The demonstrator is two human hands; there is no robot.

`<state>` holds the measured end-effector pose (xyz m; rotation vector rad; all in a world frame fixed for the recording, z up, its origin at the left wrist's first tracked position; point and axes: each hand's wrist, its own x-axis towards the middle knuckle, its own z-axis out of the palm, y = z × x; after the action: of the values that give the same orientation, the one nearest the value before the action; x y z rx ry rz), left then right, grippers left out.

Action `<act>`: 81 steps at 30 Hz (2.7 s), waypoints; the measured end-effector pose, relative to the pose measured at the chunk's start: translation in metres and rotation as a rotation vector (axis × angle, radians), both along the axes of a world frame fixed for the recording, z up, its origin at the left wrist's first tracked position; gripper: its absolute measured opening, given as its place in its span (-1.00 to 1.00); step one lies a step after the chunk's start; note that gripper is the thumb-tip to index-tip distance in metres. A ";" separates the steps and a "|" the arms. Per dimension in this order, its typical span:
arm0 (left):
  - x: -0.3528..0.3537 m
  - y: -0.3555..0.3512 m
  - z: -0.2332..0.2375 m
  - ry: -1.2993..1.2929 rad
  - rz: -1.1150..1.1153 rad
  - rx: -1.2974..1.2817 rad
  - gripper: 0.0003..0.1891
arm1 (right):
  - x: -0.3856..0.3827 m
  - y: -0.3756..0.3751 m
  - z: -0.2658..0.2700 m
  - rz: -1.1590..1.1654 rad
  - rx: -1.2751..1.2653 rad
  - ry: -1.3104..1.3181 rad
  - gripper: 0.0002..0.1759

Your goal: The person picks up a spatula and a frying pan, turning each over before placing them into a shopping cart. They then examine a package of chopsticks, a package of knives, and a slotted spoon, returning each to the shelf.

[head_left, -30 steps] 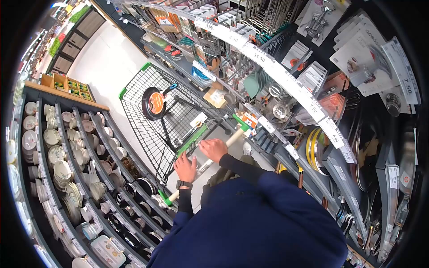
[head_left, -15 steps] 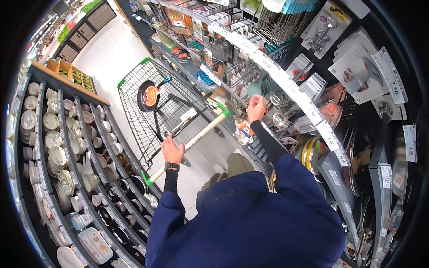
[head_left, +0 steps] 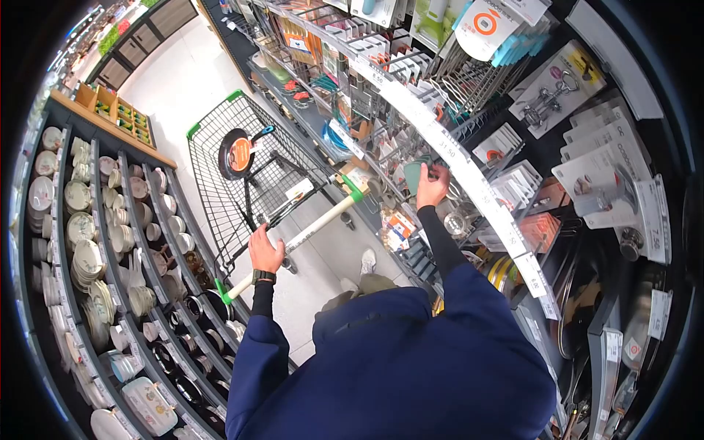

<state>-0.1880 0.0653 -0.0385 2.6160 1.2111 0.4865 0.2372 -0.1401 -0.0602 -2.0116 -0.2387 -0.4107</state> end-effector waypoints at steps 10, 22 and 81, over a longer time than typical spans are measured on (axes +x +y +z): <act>0.000 0.016 0.011 -0.015 -0.005 -0.062 -0.39 | -0.010 -0.003 -0.024 0.079 -0.009 -0.094 -0.68; 0.015 0.025 0.015 -0.056 -0.031 -0.056 -0.34 | -0.064 -0.019 0.027 0.477 0.009 0.083 -0.83; 0.098 -0.062 0.119 -0.244 -0.287 -0.966 -0.59 | -0.183 0.063 0.116 0.907 0.742 1.013 -0.70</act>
<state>-0.0896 0.0035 0.0802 1.7786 0.7005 0.0989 0.0544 -0.0776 0.0558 -1.0088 -0.2657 0.9510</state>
